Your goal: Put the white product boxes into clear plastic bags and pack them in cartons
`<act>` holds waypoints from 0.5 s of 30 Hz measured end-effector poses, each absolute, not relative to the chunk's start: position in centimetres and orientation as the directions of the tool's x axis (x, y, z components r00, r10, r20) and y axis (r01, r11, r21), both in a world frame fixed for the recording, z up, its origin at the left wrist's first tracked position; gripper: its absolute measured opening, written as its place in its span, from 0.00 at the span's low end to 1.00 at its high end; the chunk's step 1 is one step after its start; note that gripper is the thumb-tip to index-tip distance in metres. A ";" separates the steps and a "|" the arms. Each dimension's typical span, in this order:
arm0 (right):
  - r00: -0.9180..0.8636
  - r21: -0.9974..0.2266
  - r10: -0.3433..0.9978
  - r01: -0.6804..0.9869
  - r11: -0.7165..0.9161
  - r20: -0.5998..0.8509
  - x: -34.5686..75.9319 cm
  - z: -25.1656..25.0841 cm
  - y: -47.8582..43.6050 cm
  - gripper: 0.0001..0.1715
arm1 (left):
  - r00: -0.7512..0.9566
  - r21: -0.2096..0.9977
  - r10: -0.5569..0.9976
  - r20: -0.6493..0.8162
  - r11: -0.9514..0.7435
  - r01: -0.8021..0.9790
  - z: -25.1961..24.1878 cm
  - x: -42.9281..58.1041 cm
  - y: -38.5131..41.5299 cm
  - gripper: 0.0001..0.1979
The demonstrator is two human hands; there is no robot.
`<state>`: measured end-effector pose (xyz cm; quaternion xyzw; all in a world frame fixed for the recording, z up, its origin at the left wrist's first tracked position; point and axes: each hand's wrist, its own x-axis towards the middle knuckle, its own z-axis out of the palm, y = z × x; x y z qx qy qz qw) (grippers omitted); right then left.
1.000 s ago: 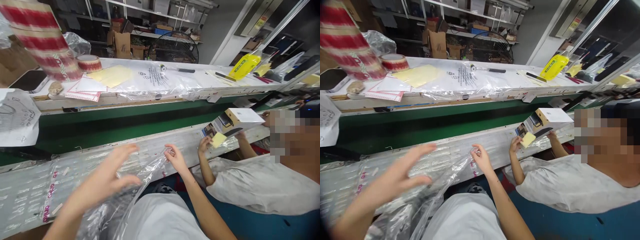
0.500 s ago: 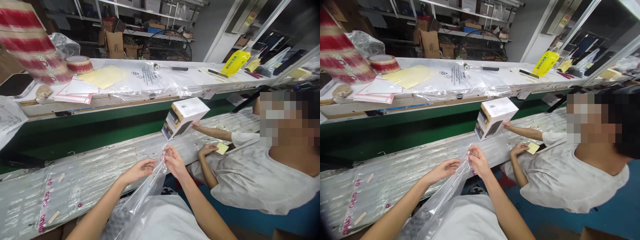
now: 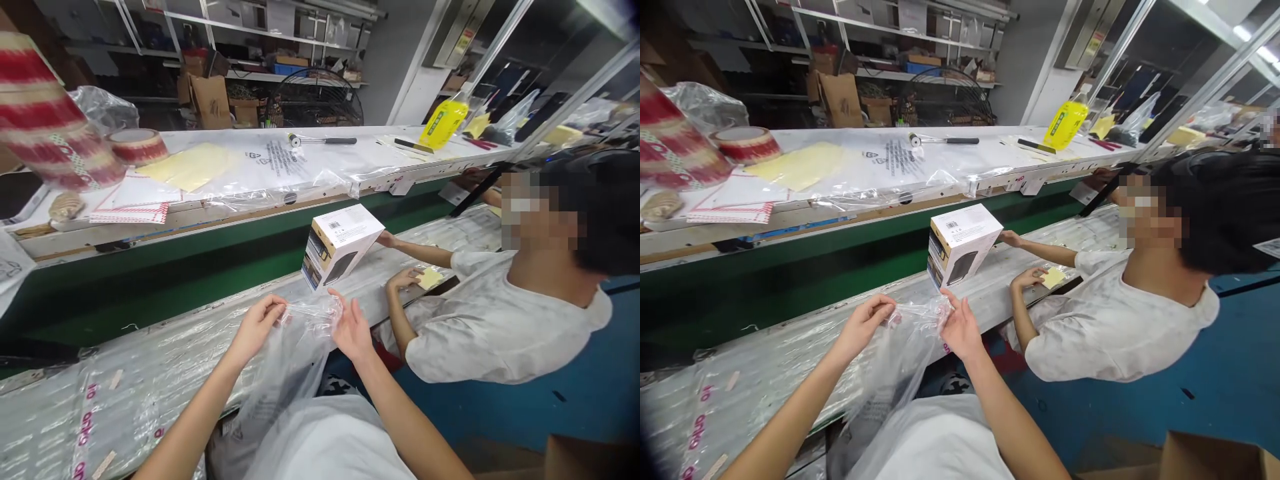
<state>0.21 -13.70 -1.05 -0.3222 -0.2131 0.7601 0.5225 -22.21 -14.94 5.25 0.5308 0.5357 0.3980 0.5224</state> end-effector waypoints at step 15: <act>-0.210 -0.748 0.956 -0.597 -0.290 -0.203 -3.1 -3.4 -13.0 0.21 | -0.262 0.906 0.898 0.354 -0.260 0.333 7.3 -20.7 -12.8 0.07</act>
